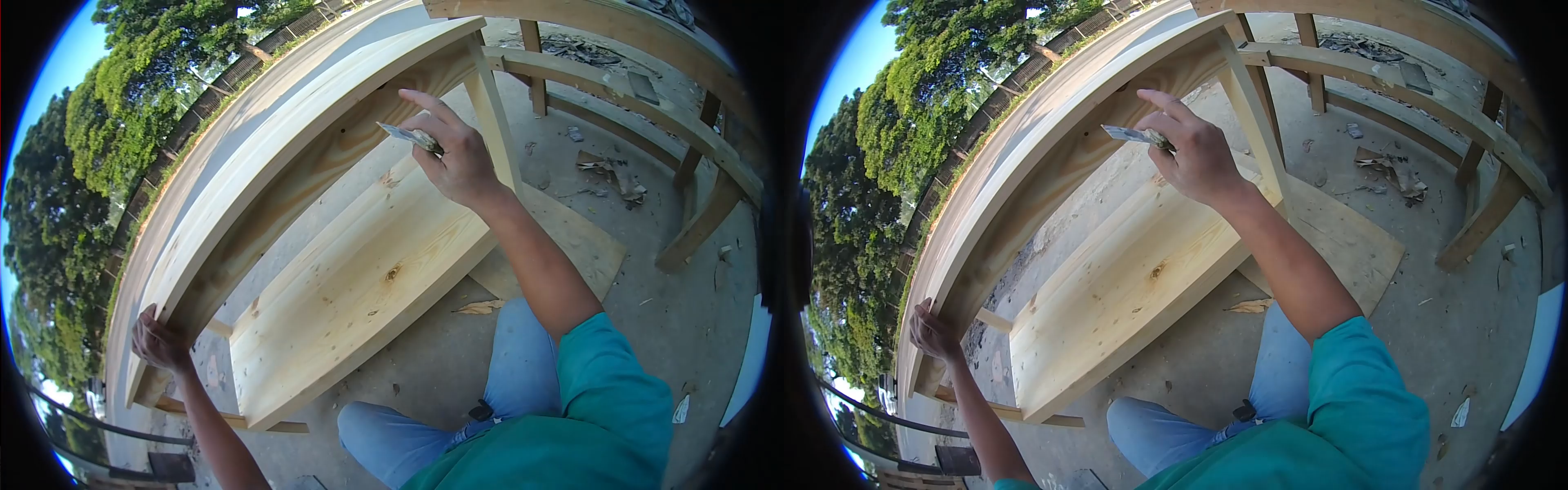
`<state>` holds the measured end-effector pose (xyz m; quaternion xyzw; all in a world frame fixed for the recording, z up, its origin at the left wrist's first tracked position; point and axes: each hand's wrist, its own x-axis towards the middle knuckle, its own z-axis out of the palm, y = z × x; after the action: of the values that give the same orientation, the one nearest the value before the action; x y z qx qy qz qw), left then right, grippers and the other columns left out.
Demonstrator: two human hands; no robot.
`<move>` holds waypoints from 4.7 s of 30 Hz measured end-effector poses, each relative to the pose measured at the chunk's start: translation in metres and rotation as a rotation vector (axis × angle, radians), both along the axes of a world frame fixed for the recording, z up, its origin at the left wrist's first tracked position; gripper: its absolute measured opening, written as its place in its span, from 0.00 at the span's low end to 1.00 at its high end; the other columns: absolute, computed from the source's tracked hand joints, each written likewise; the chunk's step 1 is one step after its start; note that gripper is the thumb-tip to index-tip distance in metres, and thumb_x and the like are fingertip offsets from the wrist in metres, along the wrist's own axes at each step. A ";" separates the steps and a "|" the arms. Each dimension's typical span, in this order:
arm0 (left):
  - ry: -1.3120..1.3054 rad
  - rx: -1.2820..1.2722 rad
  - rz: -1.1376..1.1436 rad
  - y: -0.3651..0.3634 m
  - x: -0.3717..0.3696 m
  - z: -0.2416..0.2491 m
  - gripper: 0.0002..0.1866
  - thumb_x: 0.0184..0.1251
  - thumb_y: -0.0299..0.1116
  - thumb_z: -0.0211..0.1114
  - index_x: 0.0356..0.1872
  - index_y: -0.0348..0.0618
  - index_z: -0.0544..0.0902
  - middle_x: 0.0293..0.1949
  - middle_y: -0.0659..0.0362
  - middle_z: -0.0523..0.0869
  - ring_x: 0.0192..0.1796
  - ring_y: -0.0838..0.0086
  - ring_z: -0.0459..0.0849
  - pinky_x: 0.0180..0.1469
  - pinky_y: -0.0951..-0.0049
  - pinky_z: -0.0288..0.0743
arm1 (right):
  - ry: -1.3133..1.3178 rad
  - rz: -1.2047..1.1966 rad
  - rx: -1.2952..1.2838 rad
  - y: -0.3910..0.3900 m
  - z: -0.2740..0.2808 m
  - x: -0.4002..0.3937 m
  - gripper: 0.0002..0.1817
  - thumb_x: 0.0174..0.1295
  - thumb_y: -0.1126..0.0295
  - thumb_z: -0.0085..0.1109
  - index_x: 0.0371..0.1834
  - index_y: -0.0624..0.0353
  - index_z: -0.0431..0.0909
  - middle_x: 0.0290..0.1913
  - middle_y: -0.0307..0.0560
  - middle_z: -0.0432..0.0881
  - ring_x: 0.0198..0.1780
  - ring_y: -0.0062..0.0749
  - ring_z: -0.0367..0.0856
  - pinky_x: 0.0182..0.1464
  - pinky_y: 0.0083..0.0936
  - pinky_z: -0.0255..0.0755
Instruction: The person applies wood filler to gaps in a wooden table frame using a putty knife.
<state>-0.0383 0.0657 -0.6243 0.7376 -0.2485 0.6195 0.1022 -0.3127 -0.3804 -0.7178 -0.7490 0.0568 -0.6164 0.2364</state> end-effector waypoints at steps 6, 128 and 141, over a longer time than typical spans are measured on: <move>-0.041 0.026 -0.006 -0.001 0.002 0.003 0.26 0.80 0.45 0.40 0.35 0.47 0.88 0.38 0.60 0.90 0.46 0.64 0.84 0.56 0.64 0.66 | 0.156 0.113 -0.120 0.034 0.015 0.030 0.16 0.49 0.80 0.65 0.43 0.55 0.78 0.65 0.44 0.79 0.41 0.43 0.86 0.40 0.31 0.80; -0.047 -0.046 -0.008 -0.026 0.059 0.031 0.20 0.74 0.43 0.50 0.29 0.50 0.88 0.35 0.62 0.90 0.43 0.68 0.84 0.49 0.67 0.65 | 0.293 -0.235 -0.212 -0.070 0.055 0.077 0.35 0.54 0.72 0.68 0.65 0.43 0.63 0.54 0.52 0.80 0.49 0.58 0.81 0.45 0.50 0.79; -0.108 -0.140 -0.064 -0.034 0.040 0.038 0.19 0.68 0.43 0.56 0.17 0.49 0.81 0.25 0.63 0.87 0.34 0.67 0.82 0.45 0.63 0.66 | 0.302 -0.081 -0.124 -0.104 0.045 0.090 0.39 0.55 0.83 0.58 0.72 0.46 0.60 0.48 0.60 0.81 0.49 0.58 0.82 0.47 0.46 0.73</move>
<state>0.0018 0.0319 -0.5865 0.6858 -0.2333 0.6706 0.1600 -0.2231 -0.4843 -0.6733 -0.8433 0.0838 -0.5082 0.1534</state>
